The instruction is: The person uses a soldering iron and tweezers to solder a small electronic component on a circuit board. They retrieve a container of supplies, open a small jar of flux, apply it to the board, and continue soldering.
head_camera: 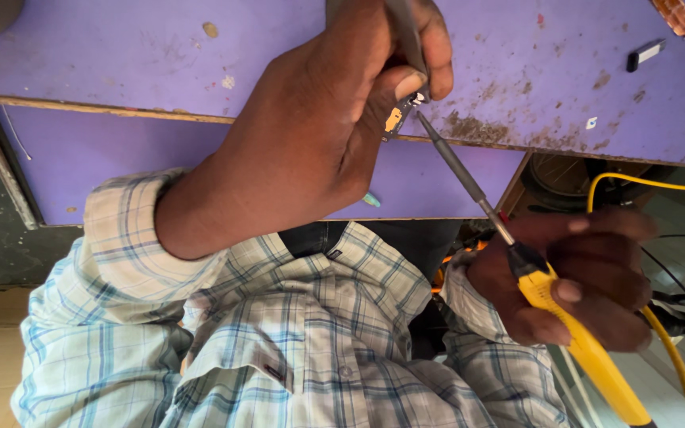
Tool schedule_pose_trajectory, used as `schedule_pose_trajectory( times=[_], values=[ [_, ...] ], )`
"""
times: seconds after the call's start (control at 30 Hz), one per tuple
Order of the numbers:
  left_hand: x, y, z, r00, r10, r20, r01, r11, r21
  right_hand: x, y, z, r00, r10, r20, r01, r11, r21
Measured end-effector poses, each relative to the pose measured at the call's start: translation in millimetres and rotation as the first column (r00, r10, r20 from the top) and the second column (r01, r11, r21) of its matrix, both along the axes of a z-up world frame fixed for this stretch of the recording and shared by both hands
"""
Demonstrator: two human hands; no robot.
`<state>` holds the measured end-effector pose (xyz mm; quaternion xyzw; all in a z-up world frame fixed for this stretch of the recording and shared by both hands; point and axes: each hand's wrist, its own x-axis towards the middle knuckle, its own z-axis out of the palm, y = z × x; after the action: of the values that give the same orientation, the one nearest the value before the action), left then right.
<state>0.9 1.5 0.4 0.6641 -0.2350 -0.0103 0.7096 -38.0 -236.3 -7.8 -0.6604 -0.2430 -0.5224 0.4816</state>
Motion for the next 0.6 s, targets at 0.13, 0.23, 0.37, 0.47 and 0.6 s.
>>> schedule_pose_trajectory(
  times=[0.13,0.23,0.37,0.47,0.6],
  values=[
    [1.2,-0.7,1.1,0.999,-0.012,-0.039,0.011,1.000,-0.026,0.3,-2.3,2.0,0.998,0.049,-0.041,-0.051,0.998,-0.046],
    [1.6,0.1,2.3,1.000,-0.006,-0.023,0.005,1.000,-0.009,-2.0,-3.7,5.7,0.993,0.042,-0.114,-0.052,0.995,-0.091],
    [2.1,0.1,2.0,1.000,0.006,0.007,-0.007,1.000,0.018,-5.5,-5.0,4.1,0.992,-0.016,-0.122,0.004,0.995,-0.098],
    [2.1,0.5,1.2,1.000,0.004,0.027,-0.005,1.000,0.020,-4.6,-8.2,2.9,0.995,0.014,-0.102,-0.024,0.995,-0.101],
    [1.2,0.7,0.7,1.000,-0.010,-0.029,0.010,1.000,-0.003,0.7,-15.0,4.1,0.992,0.102,-0.068,-0.110,0.985,-0.136]
  ],
)
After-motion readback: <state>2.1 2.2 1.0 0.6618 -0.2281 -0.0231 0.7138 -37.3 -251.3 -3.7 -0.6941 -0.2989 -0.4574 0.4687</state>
